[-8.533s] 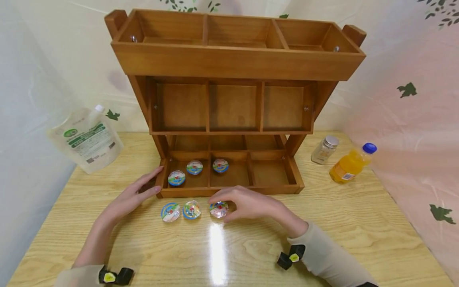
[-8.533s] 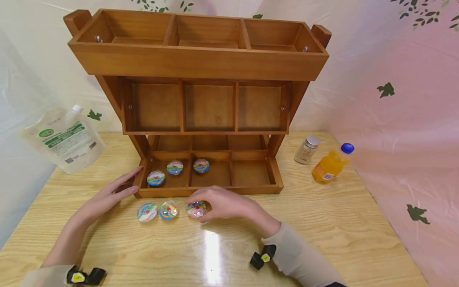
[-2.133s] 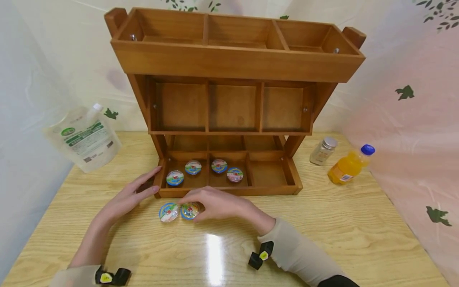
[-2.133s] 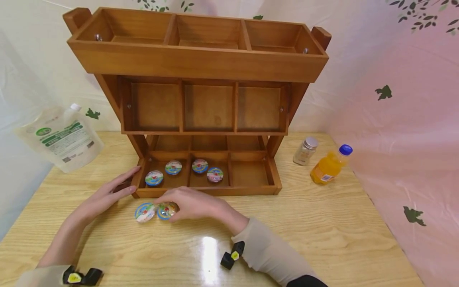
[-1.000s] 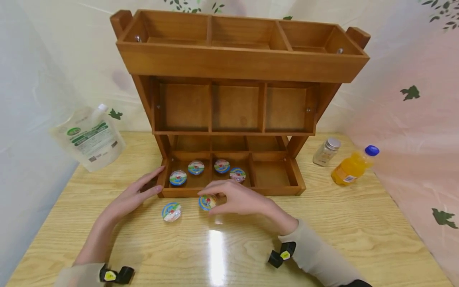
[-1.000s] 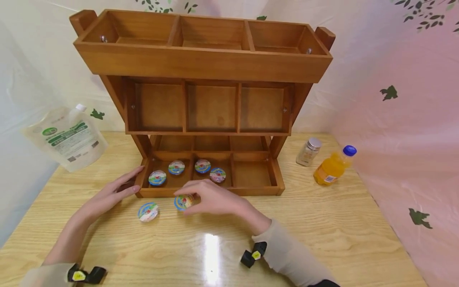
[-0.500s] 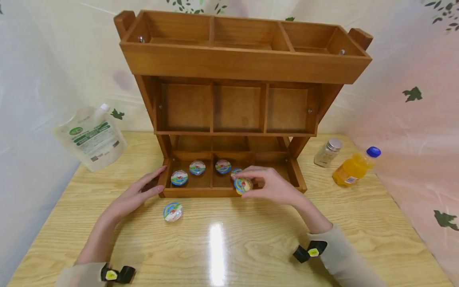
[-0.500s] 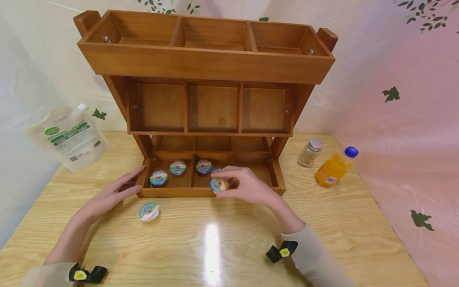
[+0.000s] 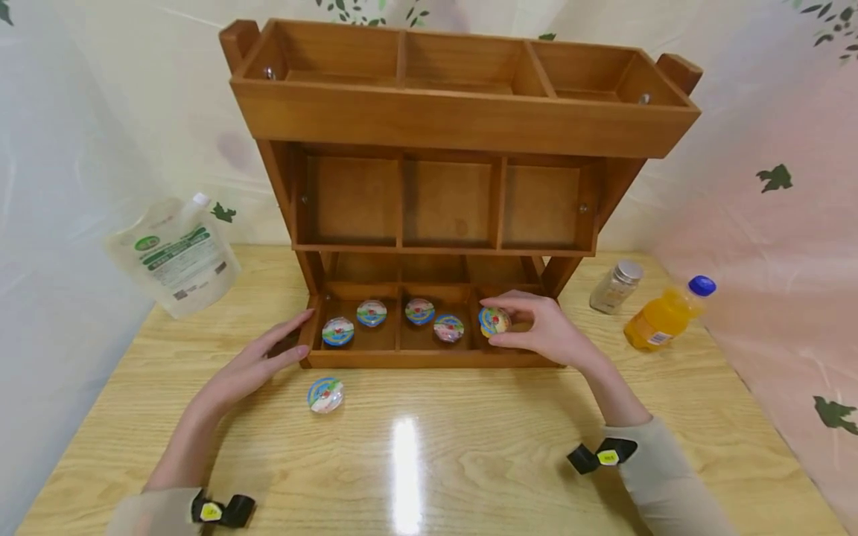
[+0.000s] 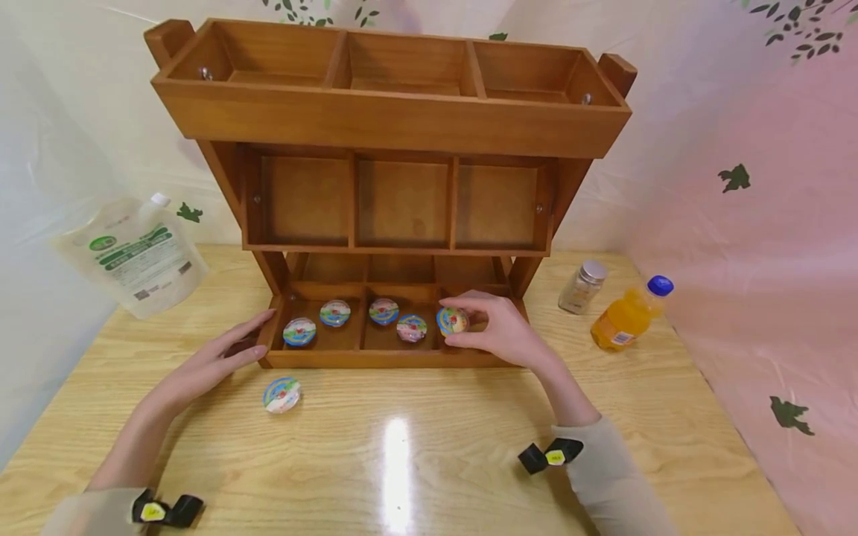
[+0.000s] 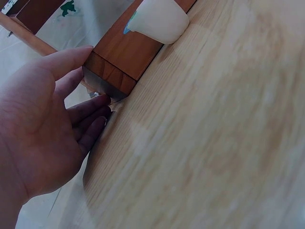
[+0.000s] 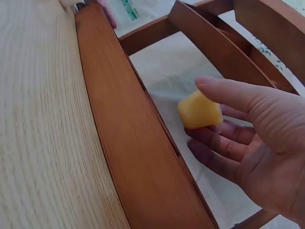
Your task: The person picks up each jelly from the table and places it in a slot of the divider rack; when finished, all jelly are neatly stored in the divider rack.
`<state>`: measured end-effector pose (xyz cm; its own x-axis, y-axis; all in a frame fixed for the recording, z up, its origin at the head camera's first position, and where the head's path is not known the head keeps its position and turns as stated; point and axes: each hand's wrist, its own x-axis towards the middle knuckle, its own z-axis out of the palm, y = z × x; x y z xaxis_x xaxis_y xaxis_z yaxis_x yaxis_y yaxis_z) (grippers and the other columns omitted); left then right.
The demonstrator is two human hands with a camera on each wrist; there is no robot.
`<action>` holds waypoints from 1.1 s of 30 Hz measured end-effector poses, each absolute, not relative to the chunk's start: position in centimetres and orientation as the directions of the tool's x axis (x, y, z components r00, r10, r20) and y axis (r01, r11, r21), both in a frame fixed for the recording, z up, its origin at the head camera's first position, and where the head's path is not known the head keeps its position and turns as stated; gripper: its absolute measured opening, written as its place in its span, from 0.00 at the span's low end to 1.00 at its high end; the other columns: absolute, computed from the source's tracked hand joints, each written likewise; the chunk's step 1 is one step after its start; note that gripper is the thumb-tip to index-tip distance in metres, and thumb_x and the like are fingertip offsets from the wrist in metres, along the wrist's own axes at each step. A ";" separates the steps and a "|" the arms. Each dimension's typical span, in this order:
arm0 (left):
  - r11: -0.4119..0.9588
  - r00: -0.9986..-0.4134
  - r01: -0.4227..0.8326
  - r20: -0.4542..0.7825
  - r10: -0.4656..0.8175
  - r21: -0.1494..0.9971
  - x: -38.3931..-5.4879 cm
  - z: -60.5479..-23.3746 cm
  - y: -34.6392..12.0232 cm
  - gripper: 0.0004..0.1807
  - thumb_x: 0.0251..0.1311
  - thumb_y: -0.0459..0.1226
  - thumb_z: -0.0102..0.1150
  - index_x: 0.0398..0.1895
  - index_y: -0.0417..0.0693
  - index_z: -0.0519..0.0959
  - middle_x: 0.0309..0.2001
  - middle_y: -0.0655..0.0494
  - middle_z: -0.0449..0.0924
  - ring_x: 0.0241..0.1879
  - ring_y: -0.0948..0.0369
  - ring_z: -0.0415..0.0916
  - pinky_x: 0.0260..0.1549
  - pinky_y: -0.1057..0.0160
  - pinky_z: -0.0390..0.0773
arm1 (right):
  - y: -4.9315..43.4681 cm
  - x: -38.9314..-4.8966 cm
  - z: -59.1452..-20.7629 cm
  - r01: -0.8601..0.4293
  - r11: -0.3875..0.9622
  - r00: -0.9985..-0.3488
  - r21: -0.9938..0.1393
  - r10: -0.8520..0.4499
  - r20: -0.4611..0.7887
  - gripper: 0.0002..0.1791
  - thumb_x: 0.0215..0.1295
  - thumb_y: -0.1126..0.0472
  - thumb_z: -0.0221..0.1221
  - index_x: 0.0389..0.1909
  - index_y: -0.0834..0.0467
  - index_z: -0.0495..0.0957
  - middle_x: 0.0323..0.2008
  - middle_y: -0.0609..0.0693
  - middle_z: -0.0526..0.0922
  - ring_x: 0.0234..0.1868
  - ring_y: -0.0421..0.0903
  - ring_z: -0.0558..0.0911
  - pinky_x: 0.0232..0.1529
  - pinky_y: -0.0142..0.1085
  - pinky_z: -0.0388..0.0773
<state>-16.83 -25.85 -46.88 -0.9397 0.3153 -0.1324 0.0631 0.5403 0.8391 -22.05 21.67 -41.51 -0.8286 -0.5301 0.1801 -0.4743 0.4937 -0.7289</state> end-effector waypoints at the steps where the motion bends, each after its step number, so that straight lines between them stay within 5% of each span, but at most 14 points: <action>1: 0.539 -0.940 0.063 -0.132 0.315 0.840 -16.8 -46.9 -25.8 0.37 0.76 0.53 0.53 0.83 0.71 0.51 0.84 0.49 0.47 0.82 0.38 0.43 0.73 0.27 0.52 | 21.8 -22.1 -41.5 -0.471 0.499 -0.831 -0.728 -0.527 0.177 0.31 0.56 0.61 0.76 0.63 0.59 0.81 0.56 0.53 0.85 0.50 0.40 0.81 0.53 0.26 0.81; 11: 0.541 -0.941 0.061 -0.132 0.312 0.839 -16.8 -47.0 -25.9 0.37 0.76 0.53 0.52 0.83 0.71 0.51 0.84 0.48 0.47 0.82 0.38 0.44 0.73 0.27 0.52 | 22.3 -22.7 -42.3 -0.402 0.617 -0.872 -0.677 -0.484 0.077 0.33 0.60 0.60 0.74 0.67 0.57 0.78 0.58 0.56 0.83 0.55 0.52 0.83 0.56 0.46 0.83; 18: 0.539 -0.940 0.062 -0.132 0.314 0.840 -16.8 -46.8 -25.8 0.36 0.76 0.53 0.52 0.83 0.71 0.51 0.84 0.48 0.46 0.82 0.37 0.43 0.73 0.26 0.51 | 22.4 -23.0 -42.8 -0.349 0.661 -0.889 -0.665 -0.458 0.012 0.33 0.60 0.61 0.73 0.68 0.57 0.77 0.56 0.57 0.84 0.52 0.53 0.86 0.47 0.39 0.84; 25: 0.540 -0.939 0.060 -0.137 0.316 0.839 -16.8 -46.8 -25.8 0.37 0.76 0.53 0.52 0.83 0.71 0.51 0.84 0.48 0.46 0.82 0.37 0.43 0.73 0.26 0.52 | 22.2 -23.1 -43.3 -0.359 0.677 -0.879 -0.643 -0.477 -0.012 0.33 0.60 0.63 0.73 0.68 0.57 0.77 0.57 0.57 0.85 0.54 0.54 0.86 0.50 0.46 0.85; 33: 0.536 -0.937 0.060 -0.137 0.320 0.842 -16.9 -46.8 -25.8 0.37 0.76 0.53 0.52 0.83 0.69 0.51 0.85 0.48 0.45 0.82 0.37 0.41 0.74 0.27 0.50 | 22.2 -23.3 -43.7 -0.385 0.678 -0.871 -0.626 -0.492 0.003 0.31 0.59 0.64 0.73 0.65 0.59 0.79 0.54 0.57 0.86 0.49 0.51 0.86 0.47 0.42 0.83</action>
<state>-16.87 -25.82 -46.82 -0.9374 0.3203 -0.1367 0.0601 0.5355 0.8424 -23.31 22.15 -43.73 -0.8709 -0.4915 0.0035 -0.3853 0.6782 -0.6258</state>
